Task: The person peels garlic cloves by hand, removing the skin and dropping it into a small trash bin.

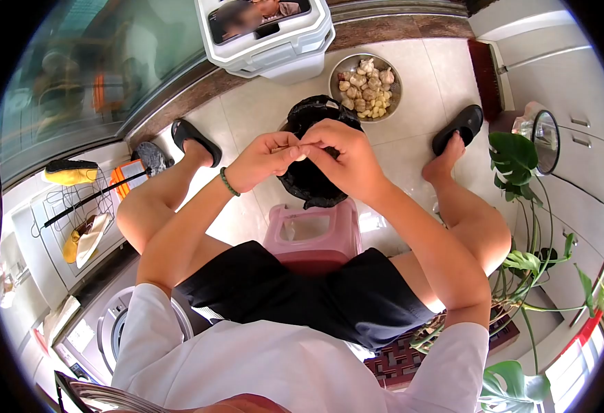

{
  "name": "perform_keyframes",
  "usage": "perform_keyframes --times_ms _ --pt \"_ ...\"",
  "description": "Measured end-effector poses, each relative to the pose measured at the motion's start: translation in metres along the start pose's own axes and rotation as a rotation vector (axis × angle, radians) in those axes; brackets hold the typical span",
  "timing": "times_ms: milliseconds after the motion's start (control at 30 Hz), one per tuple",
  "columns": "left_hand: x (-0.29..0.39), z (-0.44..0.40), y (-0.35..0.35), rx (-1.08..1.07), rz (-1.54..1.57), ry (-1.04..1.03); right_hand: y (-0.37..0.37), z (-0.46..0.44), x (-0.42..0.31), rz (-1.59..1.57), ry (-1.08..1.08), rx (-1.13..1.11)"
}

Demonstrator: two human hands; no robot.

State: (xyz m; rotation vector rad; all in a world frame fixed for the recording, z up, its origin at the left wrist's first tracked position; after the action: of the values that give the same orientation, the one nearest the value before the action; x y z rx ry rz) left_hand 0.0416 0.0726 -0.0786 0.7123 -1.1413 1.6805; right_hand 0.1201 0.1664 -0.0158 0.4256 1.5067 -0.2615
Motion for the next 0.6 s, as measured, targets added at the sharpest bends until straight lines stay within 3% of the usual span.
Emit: perform_keyframes --times_ms 67,167,300,433,600 --pt "-0.007 0.0 0.002 -0.026 0.062 0.028 -0.001 0.0 0.009 -0.062 -0.049 -0.015" --pt "-0.011 0.001 -0.002 -0.051 0.257 0.055 0.008 0.0 0.013 -0.09 -0.116 0.149" --pt "-0.014 0.002 -0.015 -0.094 0.48 0.079 -0.001 0.001 -0.014 0.06 0.007 0.106" --pt "-0.009 0.003 -0.016 -0.08 0.447 0.022 -0.002 0.003 -0.002 0.025 -0.017 0.114" --pt "-0.001 0.001 -0.009 -0.032 0.18 -0.066 0.002 0.001 -0.004 0.029 -0.013 0.109"
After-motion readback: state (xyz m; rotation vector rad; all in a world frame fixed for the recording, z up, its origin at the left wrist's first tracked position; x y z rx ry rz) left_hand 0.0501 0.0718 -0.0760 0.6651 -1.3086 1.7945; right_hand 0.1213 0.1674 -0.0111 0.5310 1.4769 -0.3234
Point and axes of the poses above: each hand's wrist, its own z-axis away from the middle knuckle, its own y-axis out of the back of the hand, x = y × z, the point moved 9 cm from there along -z, towards the middle knuckle, and after that the axes turned 7 degrees about -y, right-handed, at the moved point
